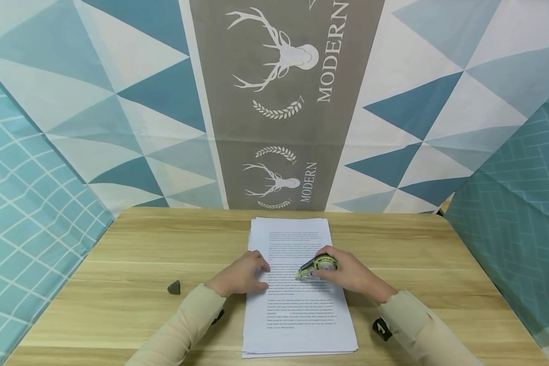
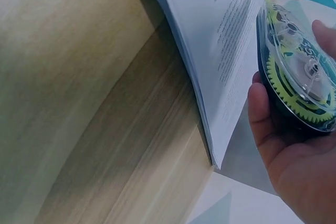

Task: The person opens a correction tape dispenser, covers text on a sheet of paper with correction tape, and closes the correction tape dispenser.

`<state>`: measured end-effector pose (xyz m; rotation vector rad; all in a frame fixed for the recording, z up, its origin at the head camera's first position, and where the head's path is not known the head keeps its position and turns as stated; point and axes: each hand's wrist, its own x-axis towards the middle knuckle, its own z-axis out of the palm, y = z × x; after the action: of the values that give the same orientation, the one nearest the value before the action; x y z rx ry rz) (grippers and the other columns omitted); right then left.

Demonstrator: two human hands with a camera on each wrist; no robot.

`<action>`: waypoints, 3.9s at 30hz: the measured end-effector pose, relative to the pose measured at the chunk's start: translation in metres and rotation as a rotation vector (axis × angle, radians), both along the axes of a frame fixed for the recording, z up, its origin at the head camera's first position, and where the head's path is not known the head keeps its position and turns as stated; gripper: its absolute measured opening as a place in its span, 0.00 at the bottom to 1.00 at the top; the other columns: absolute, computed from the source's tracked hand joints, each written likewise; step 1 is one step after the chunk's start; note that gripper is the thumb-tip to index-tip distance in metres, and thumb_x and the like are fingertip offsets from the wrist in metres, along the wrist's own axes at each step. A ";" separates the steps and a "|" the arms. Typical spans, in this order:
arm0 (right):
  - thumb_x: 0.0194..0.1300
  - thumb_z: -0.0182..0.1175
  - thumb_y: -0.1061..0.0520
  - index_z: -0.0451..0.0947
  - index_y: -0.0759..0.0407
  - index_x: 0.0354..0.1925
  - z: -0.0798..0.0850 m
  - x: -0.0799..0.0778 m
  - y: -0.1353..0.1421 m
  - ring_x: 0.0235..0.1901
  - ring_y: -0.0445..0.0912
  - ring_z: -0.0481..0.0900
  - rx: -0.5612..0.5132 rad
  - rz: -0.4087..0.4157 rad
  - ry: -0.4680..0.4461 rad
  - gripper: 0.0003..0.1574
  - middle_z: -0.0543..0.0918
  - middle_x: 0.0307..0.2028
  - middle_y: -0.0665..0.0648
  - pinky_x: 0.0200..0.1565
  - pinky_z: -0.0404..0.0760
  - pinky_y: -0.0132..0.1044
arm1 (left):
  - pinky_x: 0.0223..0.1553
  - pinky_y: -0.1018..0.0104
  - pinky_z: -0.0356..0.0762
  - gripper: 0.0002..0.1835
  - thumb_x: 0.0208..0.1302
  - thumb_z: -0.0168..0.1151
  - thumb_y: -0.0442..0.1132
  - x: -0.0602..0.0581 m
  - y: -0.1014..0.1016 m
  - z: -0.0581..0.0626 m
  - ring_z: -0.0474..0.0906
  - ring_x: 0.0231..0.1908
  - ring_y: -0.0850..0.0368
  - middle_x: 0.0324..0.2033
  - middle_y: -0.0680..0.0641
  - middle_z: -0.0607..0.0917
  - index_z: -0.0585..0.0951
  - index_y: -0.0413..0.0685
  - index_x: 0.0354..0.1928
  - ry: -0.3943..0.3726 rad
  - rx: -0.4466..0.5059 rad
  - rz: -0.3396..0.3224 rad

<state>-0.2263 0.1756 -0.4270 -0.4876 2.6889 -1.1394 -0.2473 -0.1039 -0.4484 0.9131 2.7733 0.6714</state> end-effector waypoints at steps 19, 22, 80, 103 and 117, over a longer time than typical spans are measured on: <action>0.55 0.67 0.50 0.74 0.46 0.41 -0.004 -0.005 -0.008 0.36 0.40 0.73 0.029 0.047 0.069 0.15 0.80 0.35 0.44 0.41 0.71 0.34 | 0.46 0.62 0.71 0.18 0.46 0.68 0.41 -0.004 0.002 0.003 0.69 0.39 0.58 0.36 0.50 0.76 0.81 0.40 0.40 -0.001 -0.054 -0.053; 0.55 0.67 0.50 0.74 0.46 0.41 -0.004 -0.005 -0.008 0.36 0.40 0.73 0.027 0.040 0.066 0.15 0.79 0.35 0.44 0.41 0.72 0.34 | 0.45 0.63 0.71 0.18 0.46 0.67 0.42 -0.006 0.003 0.005 0.68 0.38 0.58 0.35 0.51 0.75 0.81 0.41 0.41 0.002 -0.081 -0.067; 0.57 0.66 0.49 0.73 0.46 0.42 0.001 -0.007 -0.018 0.39 0.40 0.74 0.030 0.132 0.025 0.15 0.79 0.40 0.44 0.44 0.72 0.35 | 0.46 0.68 0.71 0.11 0.47 0.68 0.43 -0.008 -0.003 0.007 0.69 0.38 0.61 0.35 0.54 0.77 0.82 0.48 0.34 0.021 -0.077 -0.193; 0.58 0.64 0.48 0.73 0.47 0.43 0.001 -0.011 -0.028 0.37 0.39 0.73 0.124 0.148 0.067 0.15 0.79 0.39 0.44 0.41 0.72 0.35 | 0.47 0.66 0.72 0.12 0.47 0.68 0.43 -0.007 0.000 0.011 0.71 0.40 0.60 0.36 0.54 0.78 0.82 0.48 0.34 0.004 -0.113 -0.162; 0.59 0.64 0.50 0.72 0.50 0.41 0.002 -0.014 -0.028 0.33 0.39 0.72 0.160 0.217 0.110 0.14 0.79 0.35 0.45 0.37 0.71 0.32 | 0.48 0.65 0.72 0.12 0.47 0.69 0.43 -0.008 -0.001 0.009 0.72 0.40 0.59 0.36 0.54 0.78 0.82 0.48 0.35 0.006 -0.096 -0.172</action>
<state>-0.2403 0.1476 -0.4246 -0.8119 2.7075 -0.8548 -0.2552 -0.1046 -0.4394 1.1176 2.6659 0.5051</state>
